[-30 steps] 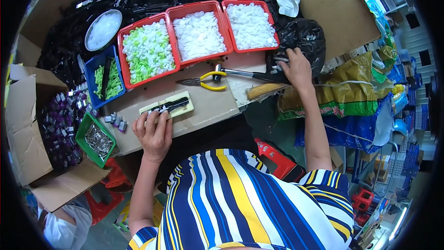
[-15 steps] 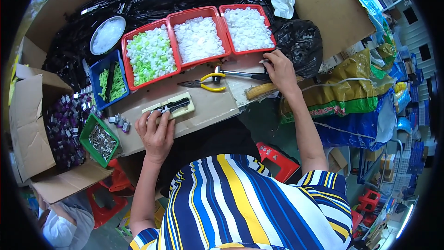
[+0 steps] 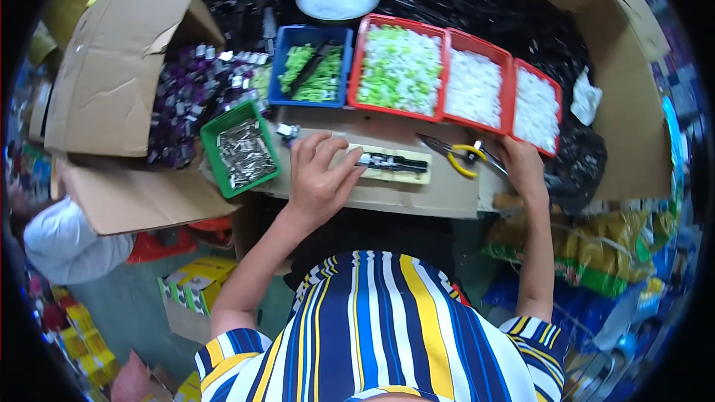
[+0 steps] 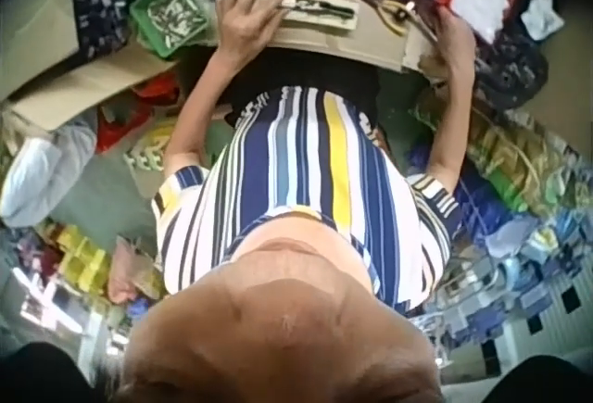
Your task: Assembling small electronic or mechanical components at a factory workbench using tools.
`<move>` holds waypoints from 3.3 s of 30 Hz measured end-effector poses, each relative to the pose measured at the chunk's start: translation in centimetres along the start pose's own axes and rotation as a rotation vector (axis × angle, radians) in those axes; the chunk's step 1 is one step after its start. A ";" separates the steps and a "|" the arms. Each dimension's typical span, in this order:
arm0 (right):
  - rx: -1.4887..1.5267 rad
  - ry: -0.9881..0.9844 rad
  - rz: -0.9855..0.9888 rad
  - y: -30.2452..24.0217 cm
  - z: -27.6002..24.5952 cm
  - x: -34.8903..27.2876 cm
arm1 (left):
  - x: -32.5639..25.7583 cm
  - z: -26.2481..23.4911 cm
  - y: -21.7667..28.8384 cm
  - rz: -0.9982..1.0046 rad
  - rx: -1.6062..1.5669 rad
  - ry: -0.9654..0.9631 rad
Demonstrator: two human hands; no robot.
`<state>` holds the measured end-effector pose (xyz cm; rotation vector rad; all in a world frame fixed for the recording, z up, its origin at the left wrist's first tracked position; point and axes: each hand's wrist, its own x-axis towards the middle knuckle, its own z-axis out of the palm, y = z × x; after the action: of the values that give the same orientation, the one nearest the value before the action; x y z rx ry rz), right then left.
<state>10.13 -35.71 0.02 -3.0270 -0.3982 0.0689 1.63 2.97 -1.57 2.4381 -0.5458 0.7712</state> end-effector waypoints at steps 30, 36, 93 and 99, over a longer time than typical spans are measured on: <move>0.749 0.228 0.060 -1.9 -4.1 -3.4 | 9.9 1.0 -9.7 -0.169 0.115 -0.201; 0.873 0.213 0.007 -3.2 -2.4 -2.0 | 12.2 -1.4 -9.4 -0.357 -0.077 -0.062; 0.419 0.489 -0.725 -14.5 -3.7 1.9 | 7.1 -0.9 0.6 -0.660 -0.977 -0.235; 0.312 0.452 -0.783 -14.7 -3.3 1.7 | 6.6 -0.7 0.7 -0.681 -1.003 -0.273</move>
<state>8.22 -21.40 4.65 -2.2860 -1.3132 -0.5311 5.98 1.39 3.30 1.5823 -0.0971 -0.1366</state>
